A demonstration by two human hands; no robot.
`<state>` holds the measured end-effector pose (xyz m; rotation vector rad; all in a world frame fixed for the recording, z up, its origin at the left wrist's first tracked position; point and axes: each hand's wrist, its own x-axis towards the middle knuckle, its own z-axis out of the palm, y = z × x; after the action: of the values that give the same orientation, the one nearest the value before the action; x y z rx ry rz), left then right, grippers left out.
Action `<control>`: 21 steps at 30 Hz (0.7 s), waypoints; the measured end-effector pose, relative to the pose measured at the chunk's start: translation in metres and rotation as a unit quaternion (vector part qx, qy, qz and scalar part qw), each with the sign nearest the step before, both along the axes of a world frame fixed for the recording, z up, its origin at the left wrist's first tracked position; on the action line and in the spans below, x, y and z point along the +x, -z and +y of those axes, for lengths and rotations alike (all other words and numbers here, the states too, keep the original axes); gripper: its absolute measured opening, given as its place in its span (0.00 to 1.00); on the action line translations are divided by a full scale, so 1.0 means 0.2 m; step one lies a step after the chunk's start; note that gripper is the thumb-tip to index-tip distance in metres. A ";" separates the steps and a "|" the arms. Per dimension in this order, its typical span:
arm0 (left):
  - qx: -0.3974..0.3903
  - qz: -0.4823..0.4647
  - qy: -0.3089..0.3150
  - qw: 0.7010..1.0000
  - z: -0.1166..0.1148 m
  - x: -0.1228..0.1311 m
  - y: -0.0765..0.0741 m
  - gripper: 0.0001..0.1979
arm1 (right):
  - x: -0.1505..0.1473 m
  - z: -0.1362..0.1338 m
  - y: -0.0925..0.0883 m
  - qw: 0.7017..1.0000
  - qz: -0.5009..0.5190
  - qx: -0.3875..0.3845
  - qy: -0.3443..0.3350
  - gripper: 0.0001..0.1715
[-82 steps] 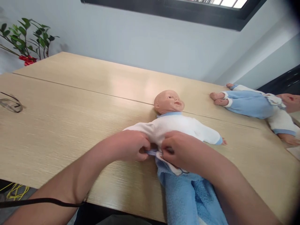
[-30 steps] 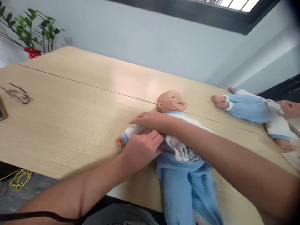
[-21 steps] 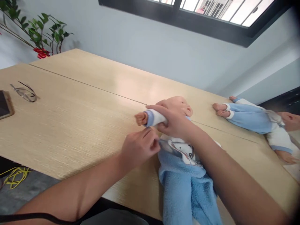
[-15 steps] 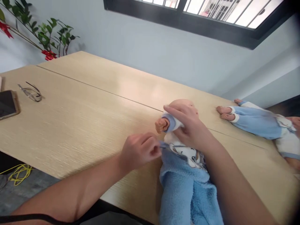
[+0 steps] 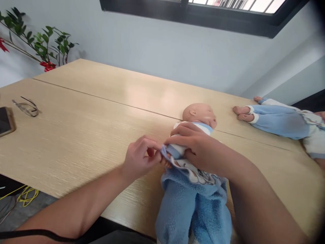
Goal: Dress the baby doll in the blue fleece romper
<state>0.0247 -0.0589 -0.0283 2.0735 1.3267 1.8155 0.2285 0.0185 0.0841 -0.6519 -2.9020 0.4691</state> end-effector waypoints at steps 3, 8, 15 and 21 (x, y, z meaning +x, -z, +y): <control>0.010 -0.017 0.003 1.000 0.01 -0.02 0.01 0.09 | -0.03 0.00 0.04 1.000 0.014 -0.006 0.007 0.34; 0.081 0.047 0.028 0.995 0.00 -0.05 -0.01 0.12 | -0.07 -0.04 0.08 0.999 -0.003 0.048 0.024 0.28; 0.078 0.052 0.007 0.996 0.01 -0.07 -0.03 0.10 | -0.05 -0.06 0.01 0.998 0.034 -0.048 0.028 0.25; 0.024 0.021 -0.007 0.999 0.03 -0.07 0.00 0.10 | -0.07 -0.16 -0.02 0.997 0.034 -0.026 0.067 0.18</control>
<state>0.0099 -0.0524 -0.0273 2.1431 1.3251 1.8363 0.2145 -0.0135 0.0888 -0.8162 -2.7680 0.5399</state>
